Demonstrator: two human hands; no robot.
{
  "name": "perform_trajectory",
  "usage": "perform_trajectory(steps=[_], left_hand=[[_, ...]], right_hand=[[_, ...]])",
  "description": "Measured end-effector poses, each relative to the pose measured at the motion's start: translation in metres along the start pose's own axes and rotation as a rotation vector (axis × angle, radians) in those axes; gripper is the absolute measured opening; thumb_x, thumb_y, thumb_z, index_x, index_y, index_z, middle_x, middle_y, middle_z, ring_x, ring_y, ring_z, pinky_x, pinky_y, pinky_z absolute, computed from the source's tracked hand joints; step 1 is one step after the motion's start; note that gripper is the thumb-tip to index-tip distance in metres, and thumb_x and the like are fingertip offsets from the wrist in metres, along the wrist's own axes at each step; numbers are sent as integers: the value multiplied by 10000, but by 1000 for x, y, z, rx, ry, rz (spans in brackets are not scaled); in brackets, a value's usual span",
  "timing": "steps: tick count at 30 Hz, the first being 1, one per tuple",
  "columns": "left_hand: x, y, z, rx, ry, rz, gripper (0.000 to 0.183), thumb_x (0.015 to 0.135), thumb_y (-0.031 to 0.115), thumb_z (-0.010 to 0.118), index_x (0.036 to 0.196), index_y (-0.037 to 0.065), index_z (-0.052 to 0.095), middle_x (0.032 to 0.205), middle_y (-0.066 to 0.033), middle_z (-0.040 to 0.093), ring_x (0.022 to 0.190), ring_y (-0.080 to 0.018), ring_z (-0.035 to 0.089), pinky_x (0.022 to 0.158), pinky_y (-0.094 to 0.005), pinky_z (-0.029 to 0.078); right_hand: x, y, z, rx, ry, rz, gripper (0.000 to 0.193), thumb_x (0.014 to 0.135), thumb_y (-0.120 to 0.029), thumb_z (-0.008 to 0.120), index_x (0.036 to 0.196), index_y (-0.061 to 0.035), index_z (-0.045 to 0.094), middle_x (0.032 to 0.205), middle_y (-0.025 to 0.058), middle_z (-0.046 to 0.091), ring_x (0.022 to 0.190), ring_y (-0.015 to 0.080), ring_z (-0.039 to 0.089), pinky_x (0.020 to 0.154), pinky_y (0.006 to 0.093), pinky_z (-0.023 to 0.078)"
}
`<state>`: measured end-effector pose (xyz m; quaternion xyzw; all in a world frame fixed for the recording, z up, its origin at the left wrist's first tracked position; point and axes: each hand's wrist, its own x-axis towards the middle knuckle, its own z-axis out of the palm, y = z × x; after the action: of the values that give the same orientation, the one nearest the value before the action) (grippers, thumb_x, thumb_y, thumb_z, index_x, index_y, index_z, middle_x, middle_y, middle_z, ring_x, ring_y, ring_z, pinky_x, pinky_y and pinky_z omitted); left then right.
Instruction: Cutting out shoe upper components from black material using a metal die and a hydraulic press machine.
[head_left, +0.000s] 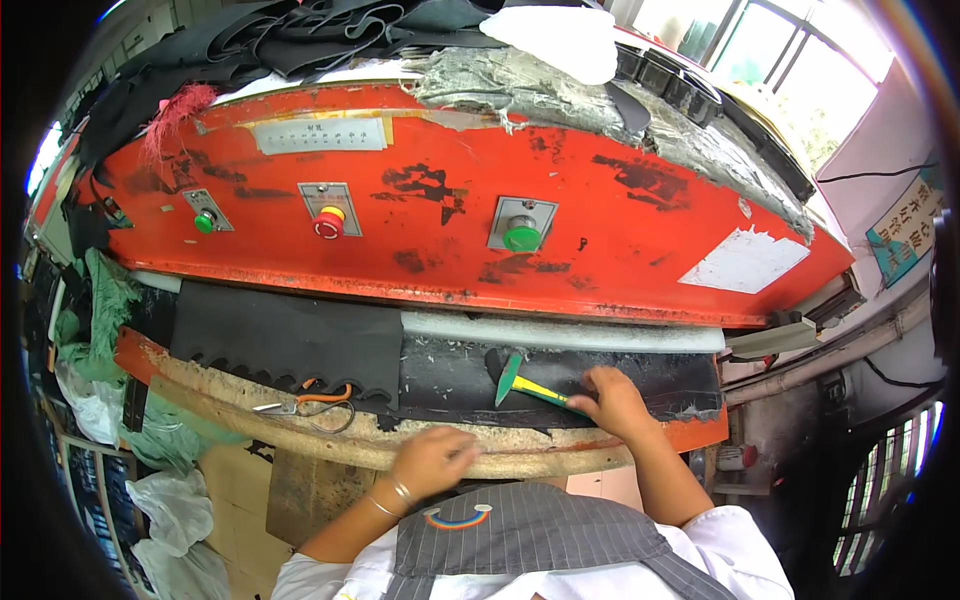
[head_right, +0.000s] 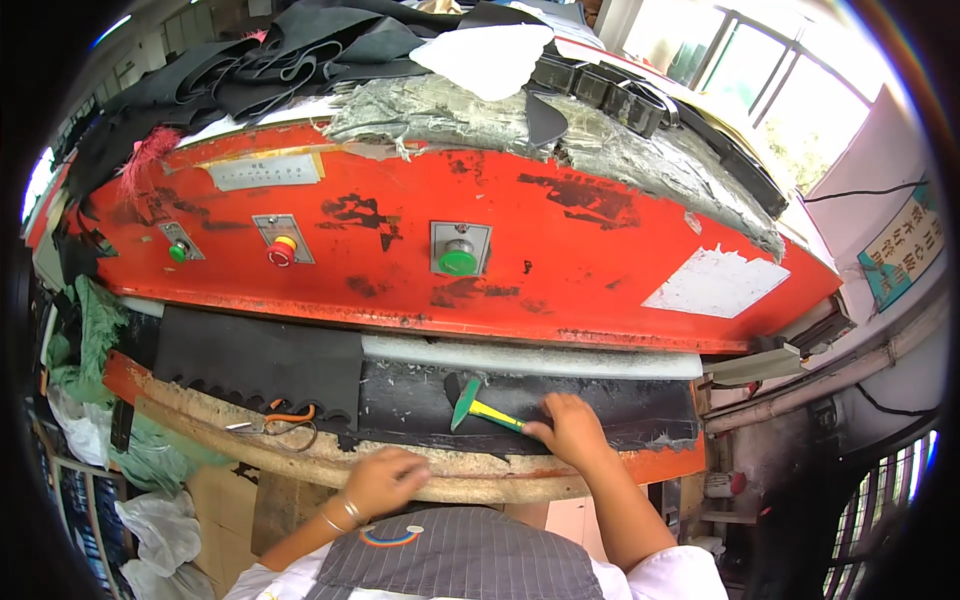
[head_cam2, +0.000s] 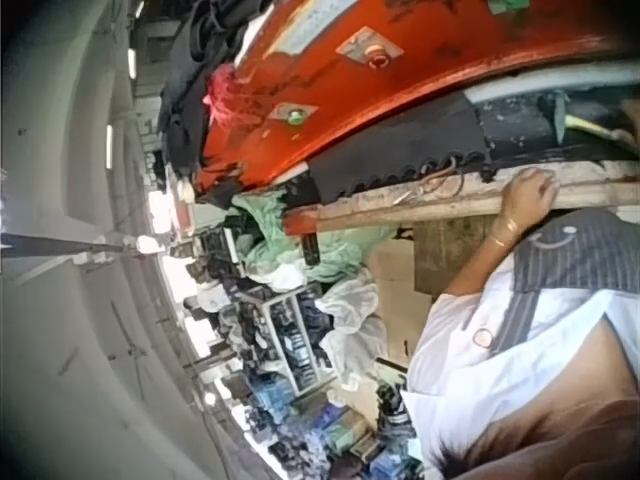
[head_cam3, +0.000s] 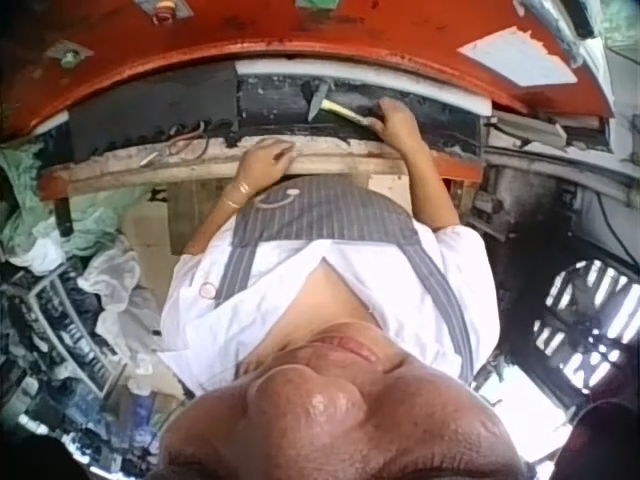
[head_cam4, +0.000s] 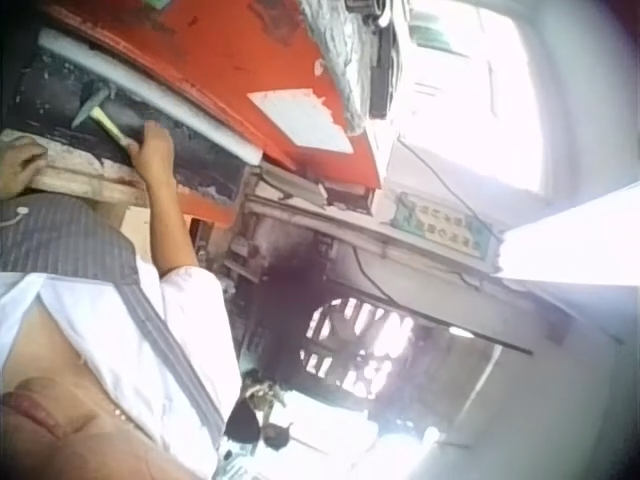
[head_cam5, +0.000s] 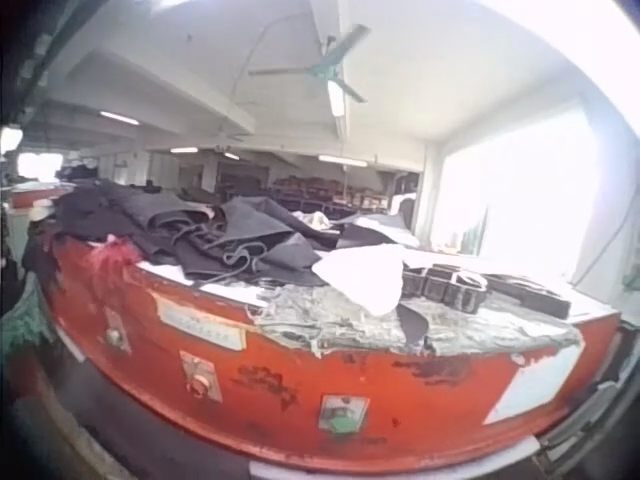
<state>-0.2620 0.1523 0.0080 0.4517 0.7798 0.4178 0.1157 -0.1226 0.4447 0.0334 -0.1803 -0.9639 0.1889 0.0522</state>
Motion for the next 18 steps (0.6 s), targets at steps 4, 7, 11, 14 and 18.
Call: perform_trajectory(steps=[4, 7, 11, 14, 18], left_hand=[[-9, 26, 28, 214, -118, 50, 233, 800, 320, 654, 844, 98, 706, 846, -69, 626, 838, -255, 601, 731, -374, 513], [-8, 33, 38, 249, -29, 14, 223, 771, 313, 670, 818, 97, 703, 807, -66, 588, 843, -255, 583, 710, -380, 506], [-7, 34, 55, 289, 80, -20, 245, 743, 324, 704, 769, 81, 691, 789, -75, 587, 814, -270, 576, 696, -383, 494], [-15, 28, 65, 285, 127, -26, 226, 724, 307, 718, 733, 83, 689, 755, -73, 577, 800, -274, 573, 687, -380, 492], [-31, 11, 75, 324, 110, -52, 275, 721, 360, 695, 678, 88, 705, 719, -82, 601, 766, -273, 589, 699, -382, 496]], right_hand=[[-37, 11, 11, -121, -73, 41, 546, 674, -437, 767, 1016, -36, 625, 978, 157, 585, 962, 341, 542, 844, 413, 448], [-48, 22, 29, -113, 34, 72, 527, 667, -425, 770, 997, -41, 625, 959, 150, 570, 962, 339, 529, 839, 410, 447], [-52, 20, 27, -67, 30, 148, 469, 697, -403, 755, 953, -44, 596, 944, 134, 572, 947, 328, 554, 807, 417, 466], [-60, 24, 27, -40, 5, 165, 427, 751, -405, 723, 930, -37, 600, 942, 138, 586, 950, 329, 569, 796, 419, 471], [-89, 36, 25, 175, 70, 158, 361, 818, -351, 686, 916, -13, 602, 898, 157, 609, 850, 329, 599, 740, 391, 475]])
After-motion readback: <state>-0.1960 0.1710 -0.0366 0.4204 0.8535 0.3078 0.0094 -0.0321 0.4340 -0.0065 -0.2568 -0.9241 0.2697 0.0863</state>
